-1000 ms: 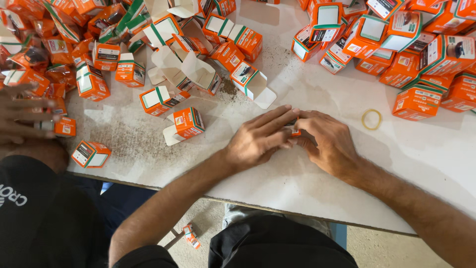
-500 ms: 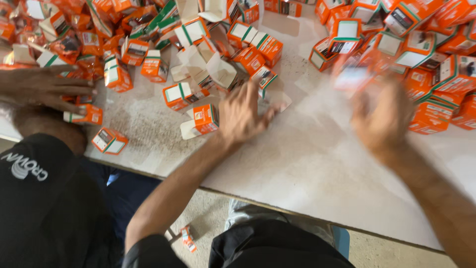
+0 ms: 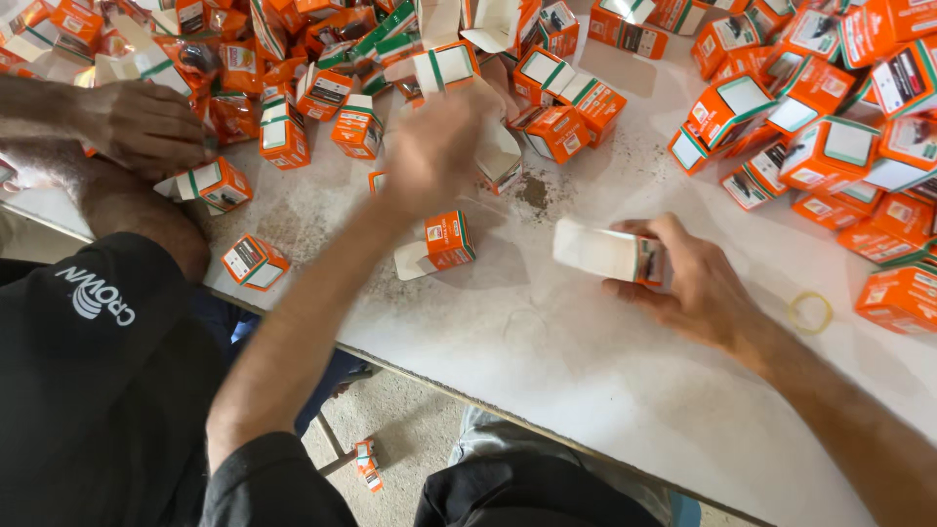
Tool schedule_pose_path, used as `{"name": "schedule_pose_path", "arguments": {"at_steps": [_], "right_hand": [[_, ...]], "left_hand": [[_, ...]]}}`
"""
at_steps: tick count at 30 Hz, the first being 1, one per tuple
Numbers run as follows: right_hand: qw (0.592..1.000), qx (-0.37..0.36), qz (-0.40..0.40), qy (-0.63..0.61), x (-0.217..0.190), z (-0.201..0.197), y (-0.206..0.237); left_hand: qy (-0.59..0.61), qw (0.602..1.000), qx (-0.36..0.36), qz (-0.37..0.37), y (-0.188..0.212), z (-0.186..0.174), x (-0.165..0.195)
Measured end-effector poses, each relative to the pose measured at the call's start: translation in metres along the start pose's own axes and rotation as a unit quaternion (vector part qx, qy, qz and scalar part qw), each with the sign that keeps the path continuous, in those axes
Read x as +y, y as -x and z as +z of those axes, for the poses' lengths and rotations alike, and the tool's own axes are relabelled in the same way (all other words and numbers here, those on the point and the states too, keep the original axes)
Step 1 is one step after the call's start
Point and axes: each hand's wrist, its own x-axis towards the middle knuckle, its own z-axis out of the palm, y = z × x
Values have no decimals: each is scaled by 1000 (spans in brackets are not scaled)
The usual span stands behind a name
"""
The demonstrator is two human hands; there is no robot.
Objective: The person picks up small orange product boxes from a pile on the table, opens a folded carton, places a small item inside, closes the box, and pushes it onto a finished pile, repeating this cycle continuously. A second worker on the left handles boxes at the same table.
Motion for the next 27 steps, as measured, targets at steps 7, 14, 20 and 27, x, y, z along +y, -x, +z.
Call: {"name": "schedule_pose_path", "arguments": {"at_steps": [7,14,20,27], "right_hand": [[991,76,-75,-79,27,38,7],[997,57,-55,0,28,42,15],[990,124,-2,-61,26,27,37],[988,137,54,-45,16,25,59]], "left_hand": [[-186,960,-206,27,19,-18,-158],[-337,892,-300,35,18,38,-168],[-232,945,-195,-124,-9,-12,-140],[-258,907,-305,135,9,-6,57]]}}
